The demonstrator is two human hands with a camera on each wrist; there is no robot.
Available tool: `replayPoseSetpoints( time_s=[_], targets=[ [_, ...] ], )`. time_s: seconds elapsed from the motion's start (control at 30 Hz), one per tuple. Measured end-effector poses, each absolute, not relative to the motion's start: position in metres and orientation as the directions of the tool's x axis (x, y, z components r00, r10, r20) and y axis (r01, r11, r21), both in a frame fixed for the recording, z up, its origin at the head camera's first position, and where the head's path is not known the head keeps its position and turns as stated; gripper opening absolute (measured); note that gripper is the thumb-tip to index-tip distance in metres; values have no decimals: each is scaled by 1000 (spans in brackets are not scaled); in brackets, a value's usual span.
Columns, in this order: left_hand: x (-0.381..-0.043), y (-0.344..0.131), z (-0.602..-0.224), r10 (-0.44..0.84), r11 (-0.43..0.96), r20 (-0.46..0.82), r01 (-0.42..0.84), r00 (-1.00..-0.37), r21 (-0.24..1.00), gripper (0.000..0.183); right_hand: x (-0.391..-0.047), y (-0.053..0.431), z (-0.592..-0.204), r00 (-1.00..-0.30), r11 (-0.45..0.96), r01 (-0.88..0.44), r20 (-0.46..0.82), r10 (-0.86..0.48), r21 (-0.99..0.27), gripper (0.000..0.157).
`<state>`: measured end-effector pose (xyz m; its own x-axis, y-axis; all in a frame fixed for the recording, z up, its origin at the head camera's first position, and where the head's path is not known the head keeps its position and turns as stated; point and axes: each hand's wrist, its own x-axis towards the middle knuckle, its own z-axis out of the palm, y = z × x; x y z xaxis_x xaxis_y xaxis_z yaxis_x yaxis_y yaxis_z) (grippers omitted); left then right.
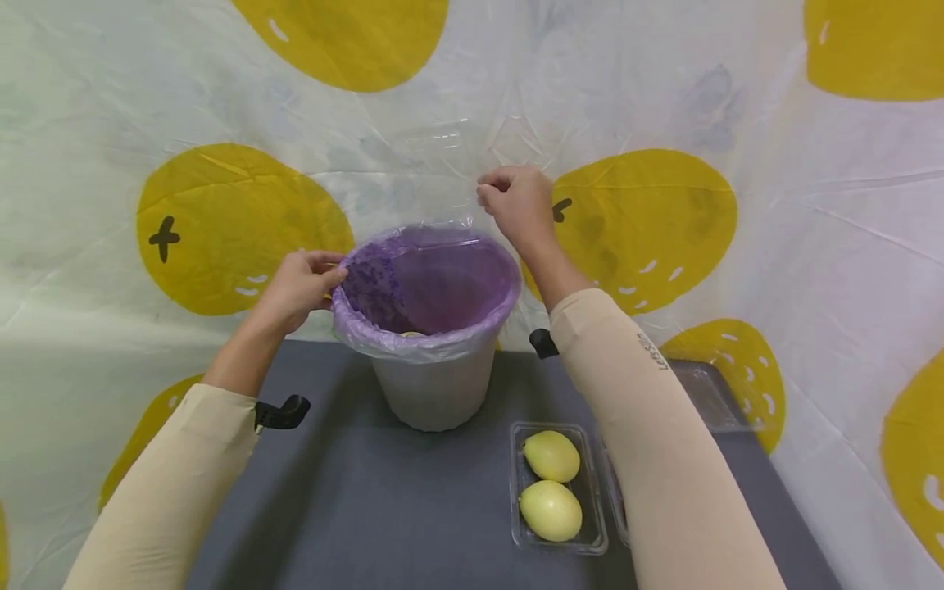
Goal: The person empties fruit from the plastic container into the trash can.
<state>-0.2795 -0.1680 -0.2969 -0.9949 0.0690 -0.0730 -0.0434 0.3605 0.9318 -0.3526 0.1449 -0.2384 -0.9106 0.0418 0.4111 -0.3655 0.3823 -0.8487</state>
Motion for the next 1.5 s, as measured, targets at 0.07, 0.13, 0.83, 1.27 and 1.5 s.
replayPoseSetpoints(
  time_s=[0.07,0.13,0.83,1.27,1.5],
  targets=[
    [-279,-167,-297,76,360,-77,-44,-994,932,49,-352,146,-239,-909,382,-368,414,43,-848,23],
    [-279,-167,-298,77,362,-78,-45,-994,931,49,-351,148,-240,-912,367,-367,408,39,-855,23],
    [-282,-164,-295,72,364,-85,-53,-994,930,51,-327,225,-259,-885,-177,-466,453,107,-867,22],
    [-283,-166,-293,76,367,-86,-52,-993,929,51,-299,274,-290,-912,-298,-409,375,166,-863,11],
    [-284,-167,-293,75,364,-85,-52,-994,930,52,-285,292,-322,-921,-332,-382,326,212,-862,16]
  ],
)
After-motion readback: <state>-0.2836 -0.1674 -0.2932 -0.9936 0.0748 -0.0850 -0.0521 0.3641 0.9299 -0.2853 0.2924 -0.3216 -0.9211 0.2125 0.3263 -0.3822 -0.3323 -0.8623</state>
